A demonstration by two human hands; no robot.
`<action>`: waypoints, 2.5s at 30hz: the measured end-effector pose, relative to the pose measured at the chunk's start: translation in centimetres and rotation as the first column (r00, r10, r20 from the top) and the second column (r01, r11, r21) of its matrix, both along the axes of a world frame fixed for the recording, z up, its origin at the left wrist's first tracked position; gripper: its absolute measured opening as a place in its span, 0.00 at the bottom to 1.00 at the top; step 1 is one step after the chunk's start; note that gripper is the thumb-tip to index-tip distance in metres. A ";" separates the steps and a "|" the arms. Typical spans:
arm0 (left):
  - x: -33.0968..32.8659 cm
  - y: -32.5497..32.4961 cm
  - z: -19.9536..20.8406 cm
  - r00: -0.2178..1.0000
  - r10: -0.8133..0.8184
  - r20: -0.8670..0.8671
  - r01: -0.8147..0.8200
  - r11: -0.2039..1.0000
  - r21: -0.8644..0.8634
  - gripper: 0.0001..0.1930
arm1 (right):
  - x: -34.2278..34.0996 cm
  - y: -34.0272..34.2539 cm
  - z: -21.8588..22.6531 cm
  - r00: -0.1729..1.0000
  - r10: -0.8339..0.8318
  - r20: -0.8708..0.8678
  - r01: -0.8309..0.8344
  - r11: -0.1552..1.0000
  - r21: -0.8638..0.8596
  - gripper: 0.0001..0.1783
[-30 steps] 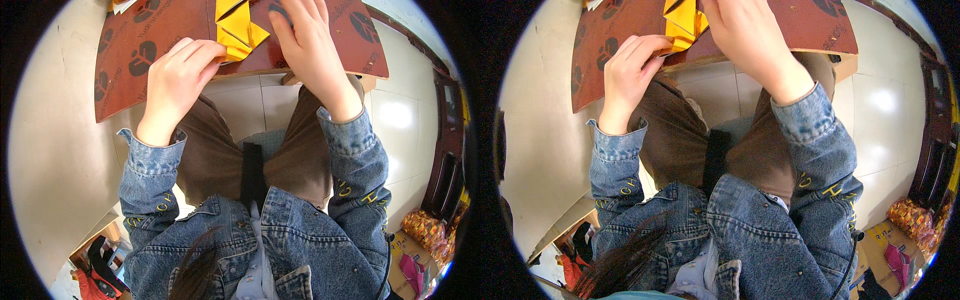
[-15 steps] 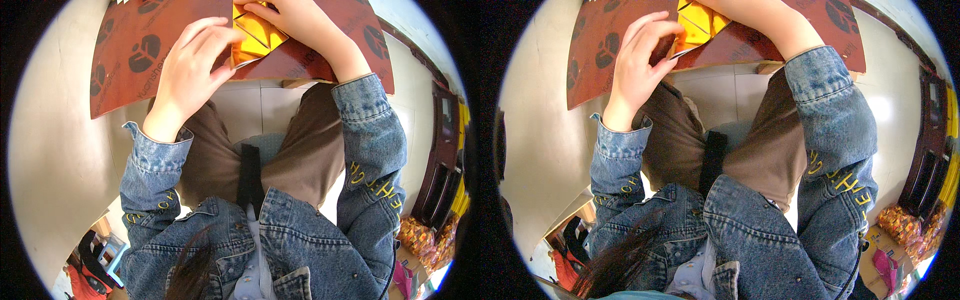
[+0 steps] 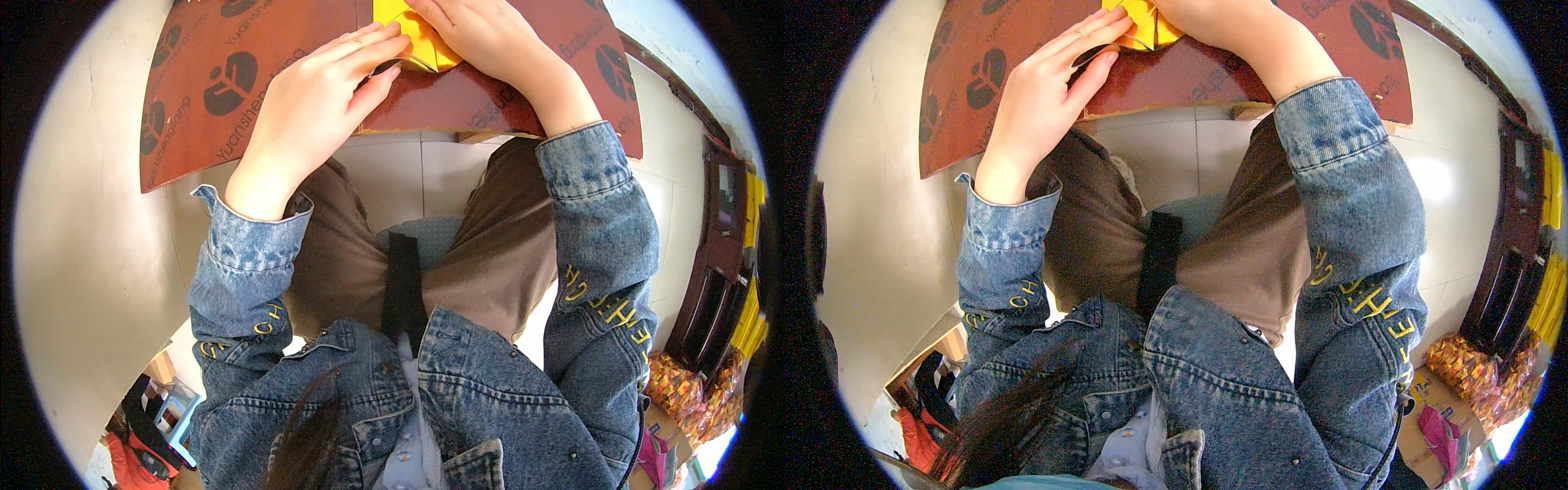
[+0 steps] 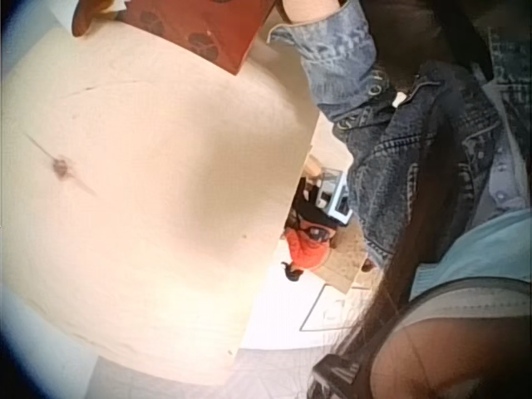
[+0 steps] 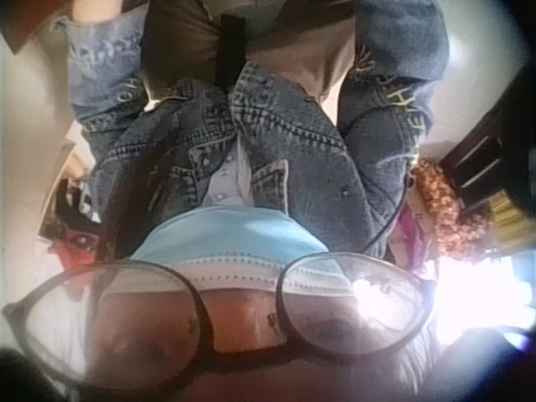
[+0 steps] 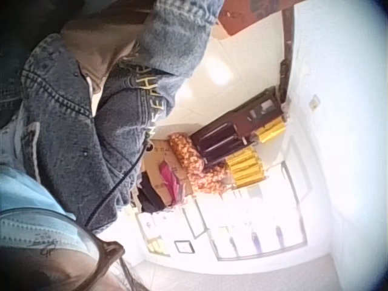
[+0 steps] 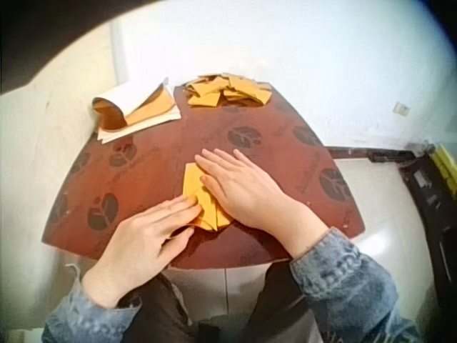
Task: The person folds a yellow sheet of paper into a small origami shape on a reddish-brown table, then sets it aside. They then pick up a white sheet, fold it in half, and continue folding it into a rectangular shape.
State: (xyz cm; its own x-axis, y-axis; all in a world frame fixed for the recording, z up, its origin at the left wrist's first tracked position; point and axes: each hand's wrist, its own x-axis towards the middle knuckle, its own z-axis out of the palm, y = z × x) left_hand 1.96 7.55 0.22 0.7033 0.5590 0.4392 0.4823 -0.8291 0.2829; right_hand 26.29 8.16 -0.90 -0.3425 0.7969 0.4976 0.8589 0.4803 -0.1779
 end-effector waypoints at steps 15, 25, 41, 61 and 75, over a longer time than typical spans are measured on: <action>-0.2 0.0 -0.2 0.998 -0.055 0.023 0.053 0.993 0.104 0.22 | -1.9 0.1 -0.4 0.883 -0.328 0.335 0.369 0.927 -0.063 0.40; -0.2 0.2 -0.9 0.994 -0.065 0.093 0.060 0.997 0.052 0.20 | -2.5 0.5 -2.1 0.839 -0.526 0.138 0.538 0.841 -0.064 0.46; -0.4 0.2 -0.4 0.999 -0.035 0.040 0.037 0.999 -0.038 0.24 | 2.2 0.5 -0.8 0.637 -0.241 -0.732 0.231 0.966 -0.116 0.29; -0.4 -0.5 -0.1 0.994 0.021 0.104 -0.025 0.999 0.038 0.19 | -0.8 0.9 3.5 0.970 0.196 -0.144 -0.214 0.969 -0.121 0.16; 1.9 -1.1 4.0 0.984 -0.085 -0.156 0.098 0.992 0.076 0.13 | 0.5 1.1 2.3 0.903 0.311 -0.298 -0.359 0.925 -0.123 0.15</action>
State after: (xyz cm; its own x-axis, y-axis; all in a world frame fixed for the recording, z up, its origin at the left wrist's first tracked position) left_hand 3.91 6.46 4.25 0.8121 0.4553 0.3649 0.4354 -0.8892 0.1405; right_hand 26.82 9.25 1.42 -0.4774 0.7393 0.4748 0.5607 0.6724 -0.4832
